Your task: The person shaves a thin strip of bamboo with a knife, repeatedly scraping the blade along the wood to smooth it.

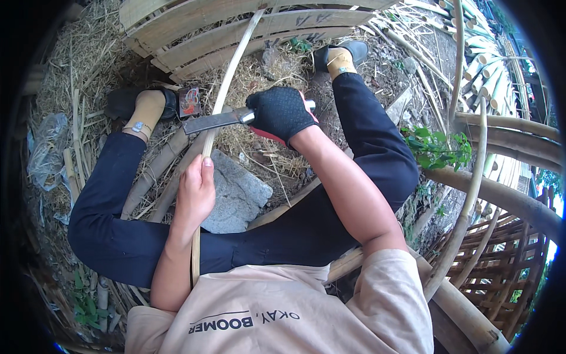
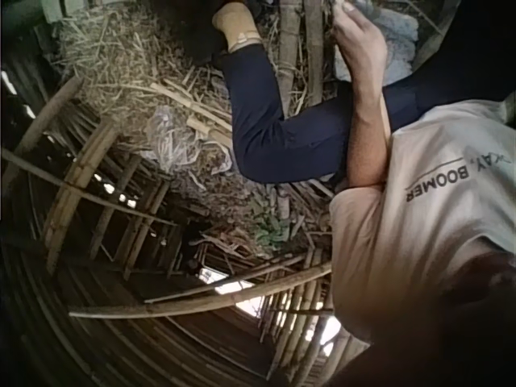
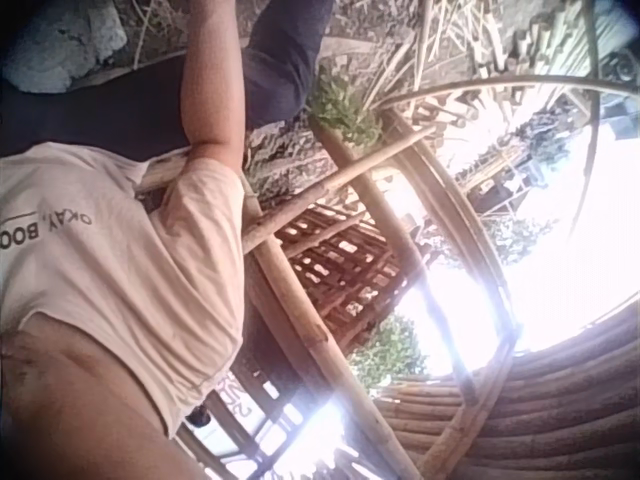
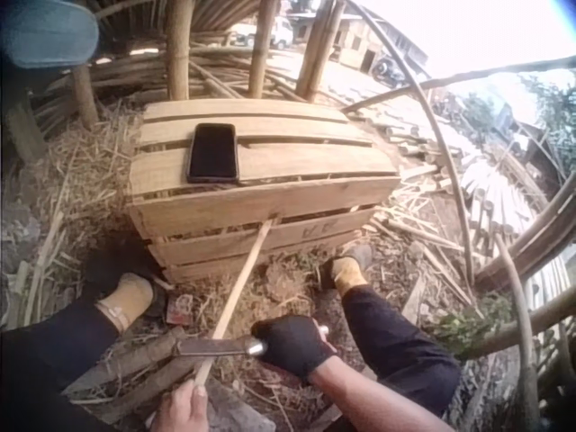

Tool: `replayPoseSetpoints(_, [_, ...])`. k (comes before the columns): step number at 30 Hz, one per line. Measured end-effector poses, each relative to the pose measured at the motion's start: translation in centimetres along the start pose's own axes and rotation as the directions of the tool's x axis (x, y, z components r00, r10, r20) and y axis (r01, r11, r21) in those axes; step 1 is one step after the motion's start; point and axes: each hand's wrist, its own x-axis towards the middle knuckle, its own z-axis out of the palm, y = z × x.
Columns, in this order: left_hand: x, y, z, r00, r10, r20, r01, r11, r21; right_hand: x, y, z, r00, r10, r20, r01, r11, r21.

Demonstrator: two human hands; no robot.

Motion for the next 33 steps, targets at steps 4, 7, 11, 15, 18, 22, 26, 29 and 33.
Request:
replayPoseSetpoints(4, [0.3,0.3,-0.2,1.000,-0.004,-0.003,0.004,1.000,0.014,0.2,0.0,0.3,0.999,0.039,0.004,-0.039,0.999,-0.019])
replayPoseSetpoints(7, [0.3,0.7,-0.4,1.000,0.001,0.012,-0.001,1.000,0.023,0.3,0.3,0.2,0.998,0.061,0.003,-0.060,0.998,-0.019])
replayPoseSetpoints(11, [0.3,0.7,-0.3,1.000,-0.007,0.010,0.007,1.000,0.030,0.3,1.2,-0.1,0.989,0.118,-0.086,-0.116,0.993,0.030])
replayPoseSetpoints(15, [0.4,0.3,-0.2,1.000,-0.013,0.016,0.013,1.000,0.009,0.3,1.4,-0.1,0.994,0.086,-0.067,-0.085,0.996,0.006])
replayPoseSetpoints(18, [0.1,-0.2,-0.3,1.000,-0.001,0.013,0.001,1.000,0.015,0.1,0.8,0.0,0.997,0.054,-0.051,-0.052,0.998,0.032])
replayPoseSetpoints(22, [0.0,0.7,-0.5,0.996,-0.053,0.070,0.054,0.999,-0.004,-0.2,0.3,-0.4,0.999,-0.022,-0.024,0.021,0.999,-0.033])
replayPoseSetpoints(26, [0.1,0.5,-0.5,0.999,-0.038,0.029,0.038,0.999,-0.011,0.4,1.0,0.1,0.991,0.070,-0.116,-0.071,0.997,-0.003])
replayPoseSetpoints(29, [0.1,0.0,-0.5,0.999,-0.035,0.030,0.035,0.999,-0.009,0.3,0.5,-0.1,0.995,0.058,-0.085,-0.063,0.996,-0.061])
replayPoseSetpoints(33, [0.0,0.7,-0.5,0.997,-0.055,0.063,0.056,0.998,-0.015,0.2,1.0,-0.3,0.994,-0.037,-0.107,0.028,0.996,-0.090])
